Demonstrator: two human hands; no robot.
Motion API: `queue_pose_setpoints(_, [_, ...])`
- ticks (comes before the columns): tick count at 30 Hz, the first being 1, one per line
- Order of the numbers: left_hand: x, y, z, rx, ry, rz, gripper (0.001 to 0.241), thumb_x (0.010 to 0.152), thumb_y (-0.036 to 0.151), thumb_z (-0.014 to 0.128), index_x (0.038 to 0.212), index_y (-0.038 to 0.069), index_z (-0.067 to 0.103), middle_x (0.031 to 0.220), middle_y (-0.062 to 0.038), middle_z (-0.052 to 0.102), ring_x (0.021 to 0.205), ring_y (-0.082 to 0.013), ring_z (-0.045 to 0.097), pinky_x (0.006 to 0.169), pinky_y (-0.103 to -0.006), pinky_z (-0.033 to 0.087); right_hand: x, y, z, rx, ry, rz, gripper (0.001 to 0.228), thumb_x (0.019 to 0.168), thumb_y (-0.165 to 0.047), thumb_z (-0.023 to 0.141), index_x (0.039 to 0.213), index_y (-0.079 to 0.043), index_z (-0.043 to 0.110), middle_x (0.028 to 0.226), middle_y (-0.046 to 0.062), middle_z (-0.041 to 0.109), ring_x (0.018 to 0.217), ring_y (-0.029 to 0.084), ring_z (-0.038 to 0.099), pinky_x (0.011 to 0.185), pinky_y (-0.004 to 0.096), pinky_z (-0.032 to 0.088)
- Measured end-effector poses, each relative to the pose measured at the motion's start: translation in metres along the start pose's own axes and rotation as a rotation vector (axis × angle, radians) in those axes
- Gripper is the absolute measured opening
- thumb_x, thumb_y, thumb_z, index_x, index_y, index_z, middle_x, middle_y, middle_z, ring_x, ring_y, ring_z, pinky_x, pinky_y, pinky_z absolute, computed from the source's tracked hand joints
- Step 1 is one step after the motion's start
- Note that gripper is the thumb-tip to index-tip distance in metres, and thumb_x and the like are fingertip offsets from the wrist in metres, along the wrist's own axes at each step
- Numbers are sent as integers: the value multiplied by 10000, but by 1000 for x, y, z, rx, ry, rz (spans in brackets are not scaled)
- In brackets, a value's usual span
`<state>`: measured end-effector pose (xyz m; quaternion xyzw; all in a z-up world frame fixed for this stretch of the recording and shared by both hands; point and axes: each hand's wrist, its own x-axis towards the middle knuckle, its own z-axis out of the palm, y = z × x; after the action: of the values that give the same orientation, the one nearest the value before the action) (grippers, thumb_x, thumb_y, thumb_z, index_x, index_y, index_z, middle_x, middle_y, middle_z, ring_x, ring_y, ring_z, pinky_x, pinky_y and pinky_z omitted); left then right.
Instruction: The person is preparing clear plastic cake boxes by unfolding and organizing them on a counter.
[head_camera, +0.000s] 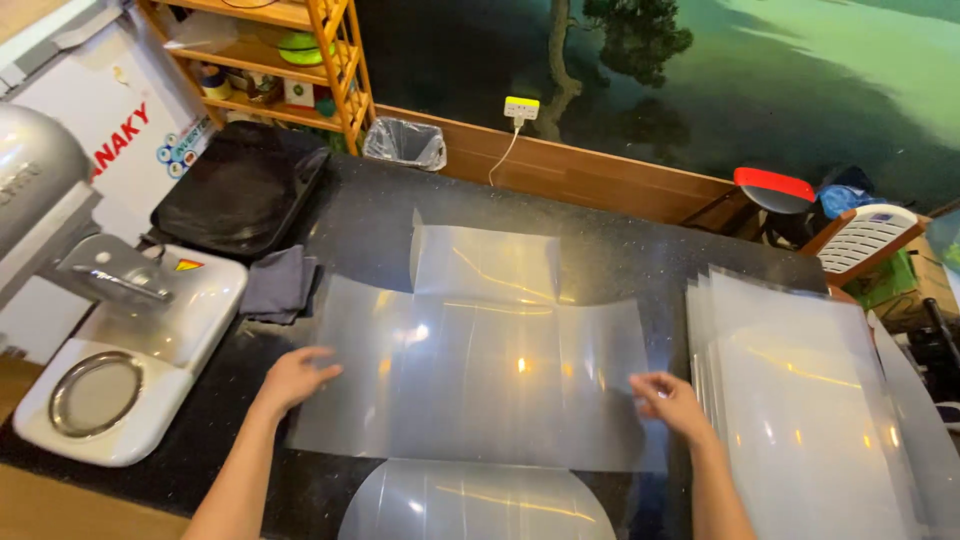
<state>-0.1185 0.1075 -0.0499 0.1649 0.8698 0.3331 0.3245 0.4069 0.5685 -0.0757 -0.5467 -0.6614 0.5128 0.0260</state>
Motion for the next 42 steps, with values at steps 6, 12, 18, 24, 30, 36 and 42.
queue_pose_setpoints(6, [1,62,48,-546,-487,108,829,955,697,251,1614,198,188,1723,-61,98,1577,-213,113,1254,-432,108,-30,-73,47,334,-198,-332,471,999,-459,537,1202,-67,702,1423,56,636,1192,196,631,965,404,533])
queue_pose_setpoints(12, [16,87,119,-217,-365,415,799,1016,624,177,1676,193,311,1735,-164,71,1611,-311,37,1255,-451,34,-4,-84,156,82,54,-802,1151,803,-523,842,1554,37,173,1604,280,254,1517,378,265,1227,511,221])
queue_pose_setpoints(18, [-3,150,114,480,-164,408,1315,727,656,698,1686,83,5,1663,-289,93,1528,-395,147,1244,-450,220,-46,-159,189,-764,179,-396,1476,652,-885,673,1549,119,71,1642,328,-10,1551,439,-46,1231,529,30])
queue_pose_setpoints(24, [-1,191,128,883,-192,601,1441,631,879,686,1542,-75,108,1665,-242,39,1569,-326,4,1253,-433,80,-33,-133,198,-800,334,-566,1246,842,-813,522,1524,176,191,1626,382,97,1550,483,-4,1223,584,14])
queue_pose_setpoints(30, [17,166,165,743,75,706,1253,791,820,587,1565,-74,175,1656,-261,135,1557,-366,75,1249,-482,65,-42,-139,199,-802,356,-545,1183,855,-759,548,1507,173,224,1608,398,115,1533,491,26,1222,587,46])
queue_pose_setpoints(36, [18,169,167,613,79,652,1223,796,746,621,1570,-83,165,1665,-231,140,1556,-330,90,1256,-446,77,-92,-108,204,-794,318,-622,1197,849,-737,580,1542,158,190,1655,349,81,1556,474,37,1237,585,60])
queue_pose_setpoints(42, [19,149,164,530,122,763,991,943,598,558,1580,-81,219,1683,-254,171,1575,-356,125,1275,-461,106,-126,-102,213,-777,285,-570,1192,836,-749,578,1561,97,154,1653,321,68,1557,438,18,1238,561,56])
